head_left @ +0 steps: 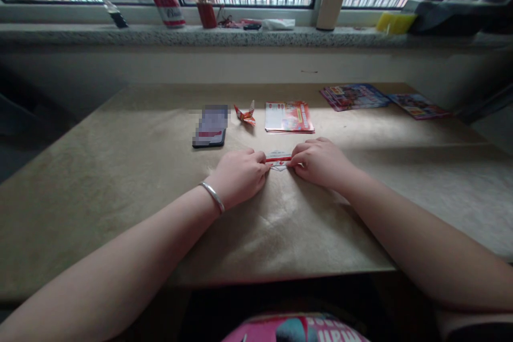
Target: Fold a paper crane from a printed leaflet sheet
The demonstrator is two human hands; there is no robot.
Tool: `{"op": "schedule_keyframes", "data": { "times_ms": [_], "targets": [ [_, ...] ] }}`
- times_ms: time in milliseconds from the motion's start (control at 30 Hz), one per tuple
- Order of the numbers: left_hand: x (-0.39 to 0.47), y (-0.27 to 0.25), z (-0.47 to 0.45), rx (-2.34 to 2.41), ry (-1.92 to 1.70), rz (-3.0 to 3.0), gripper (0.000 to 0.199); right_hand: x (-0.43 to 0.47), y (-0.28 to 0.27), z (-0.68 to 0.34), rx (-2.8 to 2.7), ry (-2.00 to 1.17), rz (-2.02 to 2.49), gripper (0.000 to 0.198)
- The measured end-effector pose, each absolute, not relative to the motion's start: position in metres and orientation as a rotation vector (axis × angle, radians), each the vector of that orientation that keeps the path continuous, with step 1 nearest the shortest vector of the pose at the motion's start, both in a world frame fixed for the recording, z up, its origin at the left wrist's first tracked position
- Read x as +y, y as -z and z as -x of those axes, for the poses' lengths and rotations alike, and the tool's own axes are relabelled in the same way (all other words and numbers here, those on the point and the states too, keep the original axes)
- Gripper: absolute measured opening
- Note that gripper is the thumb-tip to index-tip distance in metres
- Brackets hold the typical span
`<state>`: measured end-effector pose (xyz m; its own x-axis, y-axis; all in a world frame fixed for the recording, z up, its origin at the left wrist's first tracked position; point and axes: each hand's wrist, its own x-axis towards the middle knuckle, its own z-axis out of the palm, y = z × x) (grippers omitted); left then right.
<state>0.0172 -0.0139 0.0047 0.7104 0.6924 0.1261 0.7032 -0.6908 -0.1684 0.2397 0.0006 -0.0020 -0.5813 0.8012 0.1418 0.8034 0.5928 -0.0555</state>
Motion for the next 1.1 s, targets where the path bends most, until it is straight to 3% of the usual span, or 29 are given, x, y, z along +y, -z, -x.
{"op": "schedule_keyframes", "data": {
  "times_ms": [567,767,1100],
  "targets": [
    [-0.016,-0.002,-0.013,-1.138,0.100,2.715,0.031,0.004,0.004,-0.254,-2.636,-0.113,1.193,0.021],
    [-0.007,0.004,-0.009,-1.094,0.161,2.711,0.027,0.006,0.012,-0.249,-2.357,-0.133,1.383,0.024],
    [-0.007,0.011,-0.012,-0.911,0.195,2.708,0.033,0.004,0.015,-0.245,-2.532,-0.101,1.211,0.025]
  ]
}}
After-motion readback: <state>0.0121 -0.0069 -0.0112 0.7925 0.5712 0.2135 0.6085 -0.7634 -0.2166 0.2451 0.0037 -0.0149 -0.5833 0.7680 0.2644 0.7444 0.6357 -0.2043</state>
